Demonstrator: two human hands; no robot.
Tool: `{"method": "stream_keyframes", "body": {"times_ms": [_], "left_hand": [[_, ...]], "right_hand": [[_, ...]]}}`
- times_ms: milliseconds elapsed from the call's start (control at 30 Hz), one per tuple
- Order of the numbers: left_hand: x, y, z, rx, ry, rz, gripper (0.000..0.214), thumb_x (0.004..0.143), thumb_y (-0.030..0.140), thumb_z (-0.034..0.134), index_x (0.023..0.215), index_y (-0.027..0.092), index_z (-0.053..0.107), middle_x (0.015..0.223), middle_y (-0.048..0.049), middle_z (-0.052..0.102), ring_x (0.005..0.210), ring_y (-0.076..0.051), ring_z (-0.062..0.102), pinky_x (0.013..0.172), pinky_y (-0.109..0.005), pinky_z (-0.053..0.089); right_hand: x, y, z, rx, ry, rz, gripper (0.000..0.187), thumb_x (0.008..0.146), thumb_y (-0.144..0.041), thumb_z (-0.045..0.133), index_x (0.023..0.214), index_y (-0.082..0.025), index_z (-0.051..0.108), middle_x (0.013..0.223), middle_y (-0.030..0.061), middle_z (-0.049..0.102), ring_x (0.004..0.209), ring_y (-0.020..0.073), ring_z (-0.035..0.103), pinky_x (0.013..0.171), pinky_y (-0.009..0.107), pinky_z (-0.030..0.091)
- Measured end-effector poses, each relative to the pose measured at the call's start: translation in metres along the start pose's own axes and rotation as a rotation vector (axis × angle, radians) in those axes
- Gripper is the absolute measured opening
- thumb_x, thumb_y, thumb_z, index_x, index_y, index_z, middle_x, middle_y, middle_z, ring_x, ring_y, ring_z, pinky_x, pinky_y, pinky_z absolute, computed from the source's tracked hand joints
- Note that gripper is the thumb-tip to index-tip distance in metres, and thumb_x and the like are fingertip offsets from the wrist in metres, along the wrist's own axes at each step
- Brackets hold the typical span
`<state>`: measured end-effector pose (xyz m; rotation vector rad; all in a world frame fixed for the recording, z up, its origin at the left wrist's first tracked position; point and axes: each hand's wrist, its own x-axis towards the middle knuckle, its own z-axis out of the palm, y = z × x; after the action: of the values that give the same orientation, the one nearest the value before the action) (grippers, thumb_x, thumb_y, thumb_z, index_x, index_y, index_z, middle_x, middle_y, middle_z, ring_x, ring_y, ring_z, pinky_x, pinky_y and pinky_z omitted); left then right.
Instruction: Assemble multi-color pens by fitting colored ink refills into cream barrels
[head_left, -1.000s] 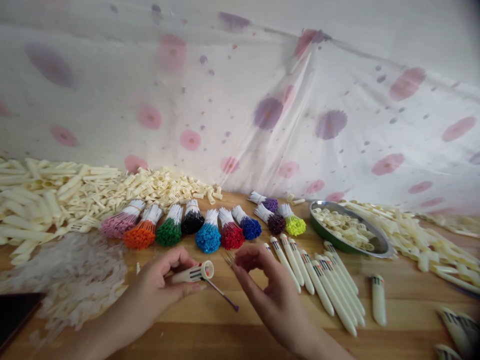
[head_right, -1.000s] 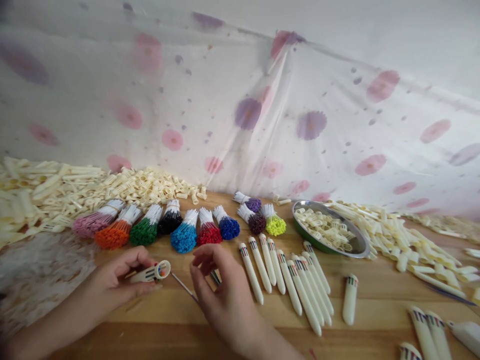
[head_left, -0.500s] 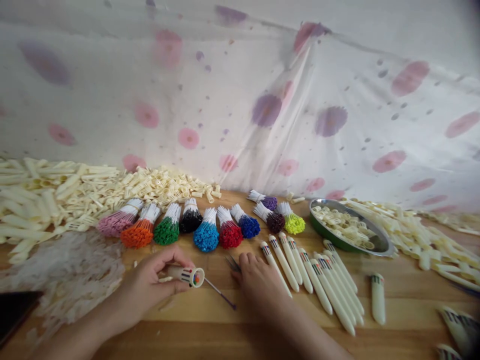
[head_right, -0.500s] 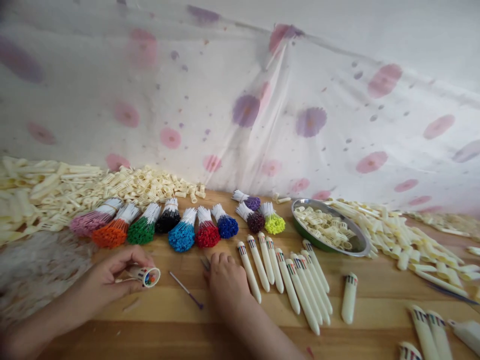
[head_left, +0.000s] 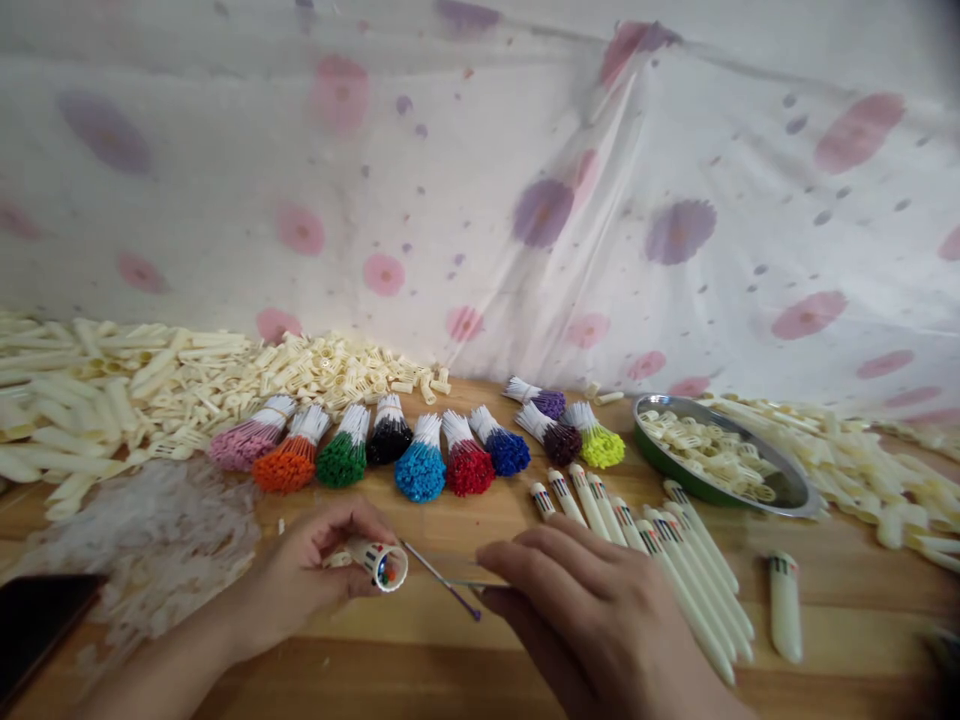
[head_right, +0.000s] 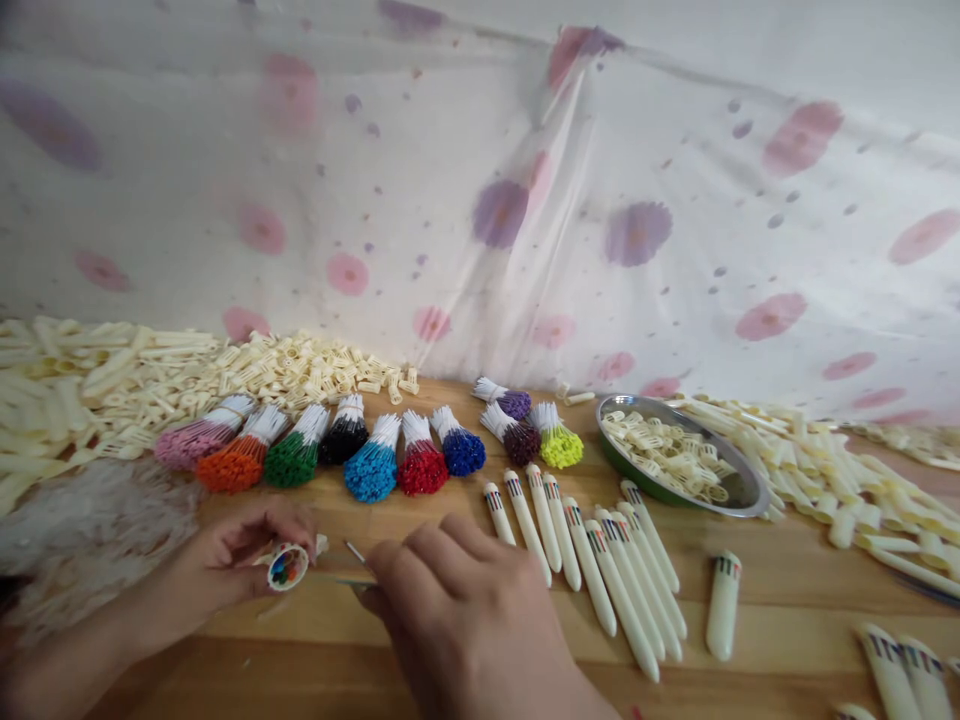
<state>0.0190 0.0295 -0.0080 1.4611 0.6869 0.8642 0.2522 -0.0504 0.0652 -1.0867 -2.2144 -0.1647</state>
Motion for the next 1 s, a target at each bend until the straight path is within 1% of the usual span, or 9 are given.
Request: {"method": "stream_keyframes", "body": {"times_ms": [100,167,267,333,467,700,900,1000], "left_hand": [[-0.001,0.0,0.003,-0.021,-0.026,-0.031,0.015,0.07,0.023,0.075,0.08,0.026,0.064,0.079,0.0042,0.067,0.077,-0.014,0.06,0.068,-0.023,0.046],[-0.002,0.001,0.004,0.001,-0.037,-0.04,0.016,0.07,0.02,0.075,0.079,0.026,0.064,0.08,0.0042,0.067,0.077,-0.014,0.06,0.069,-0.023,0.046],[-0.001,0.002,0.006,0.061,-0.033,-0.007,0.017,0.068,0.016,0.075,0.078,0.025,0.064,0.079,0.0037,0.066,0.079,-0.015,0.059,0.071,-0.025,0.045],[-0.001,0.003,0.007,0.084,-0.04,0.011,0.017,0.068,0.014,0.074,0.079,0.025,0.065,0.079,0.0029,0.066,0.081,-0.016,0.059,0.073,-0.026,0.044],[-0.002,0.002,0.007,0.113,-0.032,-0.005,0.02,0.067,0.012,0.074,0.079,0.026,0.066,0.08,0.0026,0.065,0.082,-0.018,0.058,0.074,-0.027,0.043],[-0.001,0.001,0.007,0.061,-0.06,0.037,0.019,0.067,0.019,0.077,0.079,0.028,0.065,0.078,0.0041,0.066,0.081,-0.017,0.057,0.074,-0.026,0.042],[-0.002,0.003,0.009,0.053,-0.048,-0.005,0.018,0.065,0.022,0.079,0.078,0.025,0.066,0.079,0.0016,0.066,0.082,-0.018,0.058,0.074,-0.028,0.043],[-0.002,0.003,0.009,0.065,-0.048,-0.015,0.019,0.064,0.022,0.08,0.078,0.024,0.067,0.078,0.001,0.065,0.082,-0.019,0.058,0.075,-0.029,0.043]], "right_hand": [[-0.004,-0.006,0.012,0.004,0.055,-0.067,0.017,0.089,-0.013,0.047,0.084,-0.015,0.063,0.063,0.0015,0.061,0.055,0.0127,0.052,0.048,0.023,0.039],[-0.007,-0.007,0.019,0.0,0.057,-0.071,0.018,0.087,-0.01,0.047,0.081,-0.014,0.063,0.061,0.001,0.06,0.052,0.0124,0.049,0.045,0.023,0.037],[-0.009,-0.008,0.024,-0.015,0.031,-0.058,0.019,0.086,-0.008,0.047,0.079,-0.014,0.063,0.061,0.0006,0.059,0.052,0.0131,0.048,0.044,0.024,0.036],[-0.009,-0.008,0.025,-0.009,0.038,-0.051,0.019,0.086,-0.009,0.047,0.08,-0.015,0.063,0.061,0.0006,0.059,0.052,0.0134,0.048,0.044,0.024,0.036],[-0.009,-0.008,0.026,0.022,0.037,-0.038,0.018,0.085,-0.009,0.047,0.081,-0.014,0.063,0.063,0.0013,0.06,0.054,0.0137,0.049,0.045,0.024,0.038],[-0.007,-0.009,0.024,0.06,0.036,-0.03,0.017,0.087,-0.011,0.048,0.081,-0.013,0.063,0.062,0.0014,0.061,0.054,0.0128,0.051,0.046,0.023,0.039],[-0.006,-0.008,0.024,0.045,0.019,-0.06,0.022,0.086,-0.009,0.046,0.07,-0.015,0.059,0.062,0.0011,0.06,0.054,0.0127,0.05,0.046,0.024,0.038],[-0.007,-0.007,0.024,0.041,0.013,-0.058,0.02,0.086,-0.009,0.046,0.075,-0.015,0.061,0.063,0.0009,0.06,0.054,0.0128,0.05,0.046,0.024,0.038]]}}
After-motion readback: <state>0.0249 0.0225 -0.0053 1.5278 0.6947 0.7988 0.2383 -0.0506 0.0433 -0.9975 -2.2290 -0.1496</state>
